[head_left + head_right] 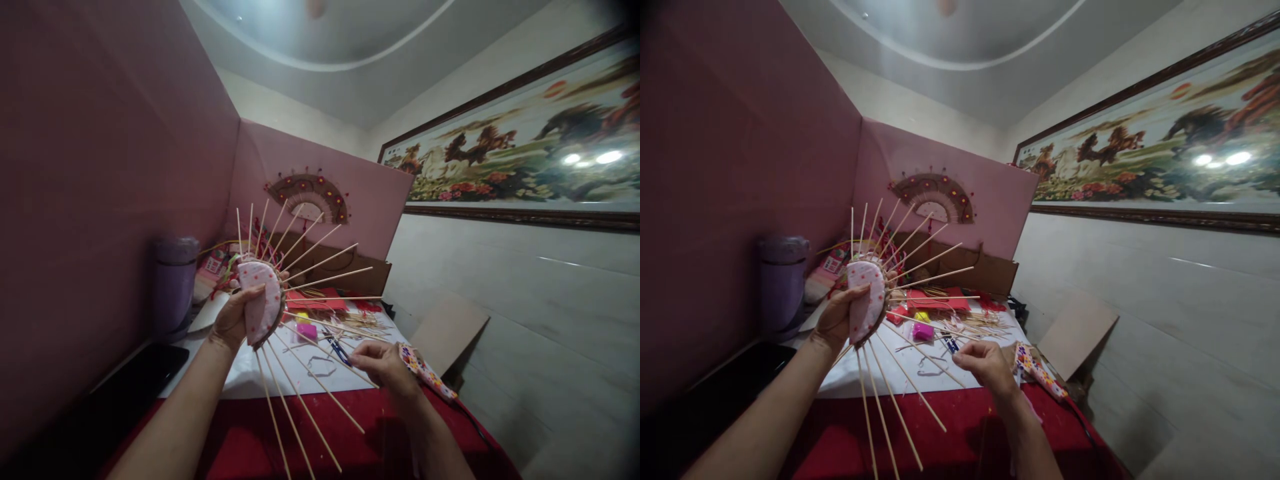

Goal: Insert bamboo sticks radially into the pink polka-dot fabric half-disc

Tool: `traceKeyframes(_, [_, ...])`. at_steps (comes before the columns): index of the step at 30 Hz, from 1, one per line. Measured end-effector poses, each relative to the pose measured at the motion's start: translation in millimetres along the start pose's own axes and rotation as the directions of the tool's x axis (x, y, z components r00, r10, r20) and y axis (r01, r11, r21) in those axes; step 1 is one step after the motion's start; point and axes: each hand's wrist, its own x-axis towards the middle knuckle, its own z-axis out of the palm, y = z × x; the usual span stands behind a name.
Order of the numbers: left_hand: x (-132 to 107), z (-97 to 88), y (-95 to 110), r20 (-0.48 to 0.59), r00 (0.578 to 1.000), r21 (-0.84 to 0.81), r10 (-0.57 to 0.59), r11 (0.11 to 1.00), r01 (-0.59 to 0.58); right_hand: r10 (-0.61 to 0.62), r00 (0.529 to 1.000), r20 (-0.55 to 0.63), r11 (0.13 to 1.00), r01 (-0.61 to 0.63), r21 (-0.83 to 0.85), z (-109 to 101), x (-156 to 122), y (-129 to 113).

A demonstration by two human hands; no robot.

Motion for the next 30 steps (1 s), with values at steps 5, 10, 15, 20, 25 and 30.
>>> traceKeyframes(5, [-1, 1.0, 0, -0.095, 0.995, 0.025, -0.033, 0.999, 0.036, 0.055, 0.998, 0.036, 0.998, -0.053, -0.039, 6, 3, 3])
traceKeyframes(10, [-1, 1.0, -1, -0.099, 0.994, 0.061, -0.052, 0.996, 0.058, 0.067, 0.998, 0.006, 0.996, -0.066, -0.061, 4, 4, 6])
traceKeyframes(15, [-1, 2.3, -1, -0.107, 0.993, 0.083, -0.055, 0.994, 0.064, 0.052, 0.997, -0.049, 0.998, -0.054, -0.041, -2, 4, 2])
traceKeyframes(20, [-3, 5.0, -1, -0.114, 0.991, 0.092, -0.068, 0.993, 0.079, -0.001, 0.986, -0.167, 0.998, 0.013, 0.067, -13, 9, -12])
traceKeyframes(25, [-2, 4.0, -2, -0.105, 0.992, 0.100, -0.068, 0.992, 0.079, -0.058, 0.967, -0.248, 0.974, 0.110, 0.199, -14, 9, -31])
traceKeyframes(30, [-1, 2.5, -4, -0.083, 0.994, 0.137, -0.078, 0.987, 0.089, -0.125, 0.945, -0.301, 0.935, 0.213, 0.282, -10, 12, -56])
